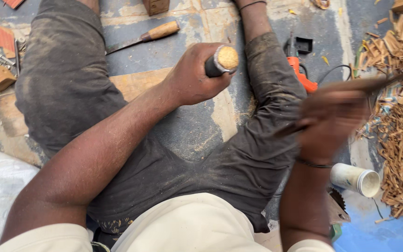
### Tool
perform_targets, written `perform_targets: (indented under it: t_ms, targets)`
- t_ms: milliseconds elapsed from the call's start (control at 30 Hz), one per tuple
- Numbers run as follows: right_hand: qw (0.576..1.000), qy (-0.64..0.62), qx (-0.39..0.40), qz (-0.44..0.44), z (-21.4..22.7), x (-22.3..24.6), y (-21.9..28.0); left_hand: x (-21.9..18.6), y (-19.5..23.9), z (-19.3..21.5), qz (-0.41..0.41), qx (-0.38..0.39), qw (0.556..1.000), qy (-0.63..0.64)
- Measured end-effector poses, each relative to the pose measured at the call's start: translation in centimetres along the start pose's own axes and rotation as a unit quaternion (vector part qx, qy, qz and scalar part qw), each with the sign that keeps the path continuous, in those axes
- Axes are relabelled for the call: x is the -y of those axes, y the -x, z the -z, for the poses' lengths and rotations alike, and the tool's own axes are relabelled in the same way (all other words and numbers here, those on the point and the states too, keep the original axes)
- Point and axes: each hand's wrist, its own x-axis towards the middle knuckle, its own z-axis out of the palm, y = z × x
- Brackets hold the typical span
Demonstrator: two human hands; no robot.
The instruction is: The person sits on the floor and uses a chisel and hammer to carve a small wooden block. They repeatedly strike the chisel to remove wood shavings and shape the block, occasionally inspecting the progress.
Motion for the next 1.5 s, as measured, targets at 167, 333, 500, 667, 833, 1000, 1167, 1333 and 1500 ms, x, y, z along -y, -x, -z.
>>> perform_targets:
  t_ms: [167,333,500,667,833,1000,1167,1333,1500]
  targets:
    - [0.984,0.161,0.051,0.059,1.3,5.7,-3.0,0.1,0.0,0.1,0.01,0.005,1.0,-0.015]
    - [0.803,0.547,0.186,0.144,-0.6,5.8,-4.9,-0.2,-0.5,0.0,0.053,0.015,0.998,0.002]
    - [0.788,0.575,0.144,0.166,-0.4,4.1,-3.8,-0.9,0.1,0.2,0.085,0.033,0.996,0.024]
    - [0.98,0.089,0.037,-0.176,-1.5,-4.2,-0.9,0.4,0.8,0.4,0.055,-0.007,0.998,-0.017]
    - [0.907,-0.186,0.003,-0.377,-4.3,-12.3,2.7,1.1,0.0,1.3,0.066,-0.025,0.996,-0.046]
    - [0.846,-0.227,0.018,-0.482,-2.3,-15.3,3.7,1.3,0.4,0.5,-0.01,-0.103,0.991,-0.079]
    - [0.862,-0.224,0.054,-0.451,-3.1,-15.5,2.9,2.6,0.7,1.8,0.126,-0.012,0.991,-0.032]
    - [0.844,-0.222,0.07,-0.482,-3.7,-14.9,2.5,2.4,0.4,2.7,0.141,0.001,0.99,0.014]
    - [0.815,-0.282,0.086,-0.498,-3.5,-14.3,2.1,0.9,-0.6,3.8,0.161,0.047,0.981,0.097]
